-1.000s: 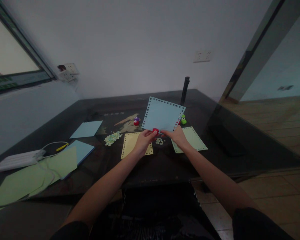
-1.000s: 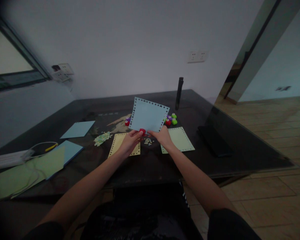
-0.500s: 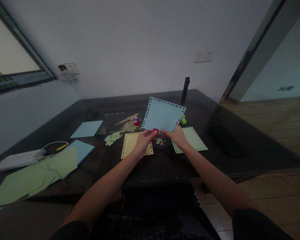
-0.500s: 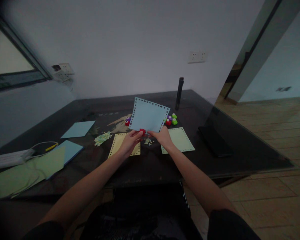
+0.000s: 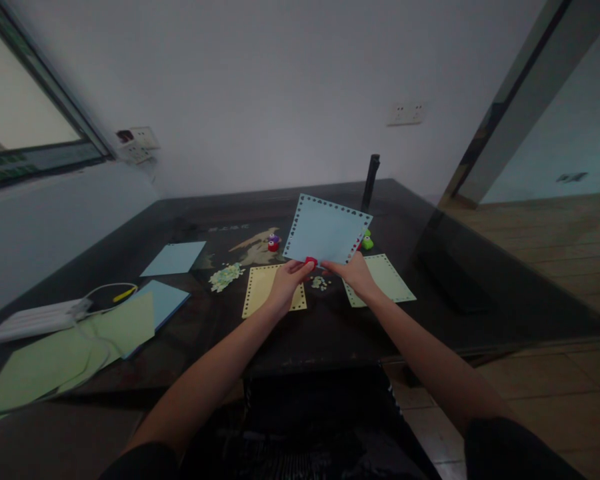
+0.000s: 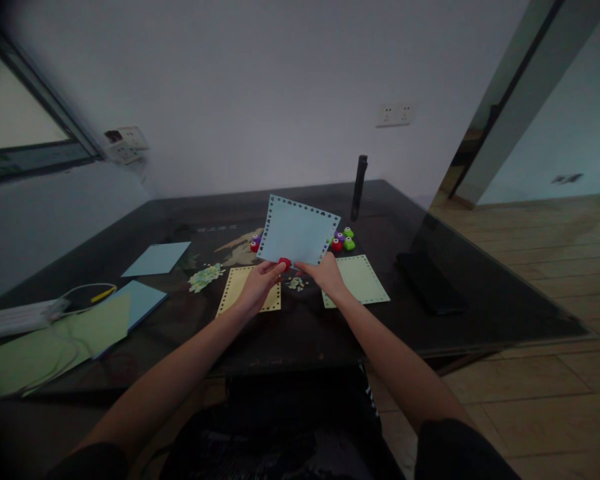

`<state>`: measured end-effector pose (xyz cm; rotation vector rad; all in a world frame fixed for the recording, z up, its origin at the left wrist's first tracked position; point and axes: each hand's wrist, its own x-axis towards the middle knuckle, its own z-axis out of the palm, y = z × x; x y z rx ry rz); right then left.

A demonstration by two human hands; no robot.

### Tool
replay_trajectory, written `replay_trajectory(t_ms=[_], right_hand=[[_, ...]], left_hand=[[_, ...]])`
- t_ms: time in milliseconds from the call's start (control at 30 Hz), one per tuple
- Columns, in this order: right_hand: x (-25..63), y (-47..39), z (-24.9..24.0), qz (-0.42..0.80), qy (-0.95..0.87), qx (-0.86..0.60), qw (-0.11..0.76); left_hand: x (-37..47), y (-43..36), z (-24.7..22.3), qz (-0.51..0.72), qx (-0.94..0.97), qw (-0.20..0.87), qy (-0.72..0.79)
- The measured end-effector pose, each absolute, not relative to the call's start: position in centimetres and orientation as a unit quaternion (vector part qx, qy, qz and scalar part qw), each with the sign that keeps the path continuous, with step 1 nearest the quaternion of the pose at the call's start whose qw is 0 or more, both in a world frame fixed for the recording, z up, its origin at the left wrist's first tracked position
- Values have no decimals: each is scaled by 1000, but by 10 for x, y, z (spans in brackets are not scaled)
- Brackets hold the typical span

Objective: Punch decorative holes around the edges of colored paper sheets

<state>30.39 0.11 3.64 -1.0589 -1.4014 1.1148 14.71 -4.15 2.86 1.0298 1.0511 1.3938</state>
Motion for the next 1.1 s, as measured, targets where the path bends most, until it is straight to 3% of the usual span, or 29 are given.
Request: replay_trajectory(t_ms=[1100], right_hand=[[304, 0, 34, 477, -593, -408, 503]], left_hand=[[151, -41, 28, 623, 459, 470, 425]])
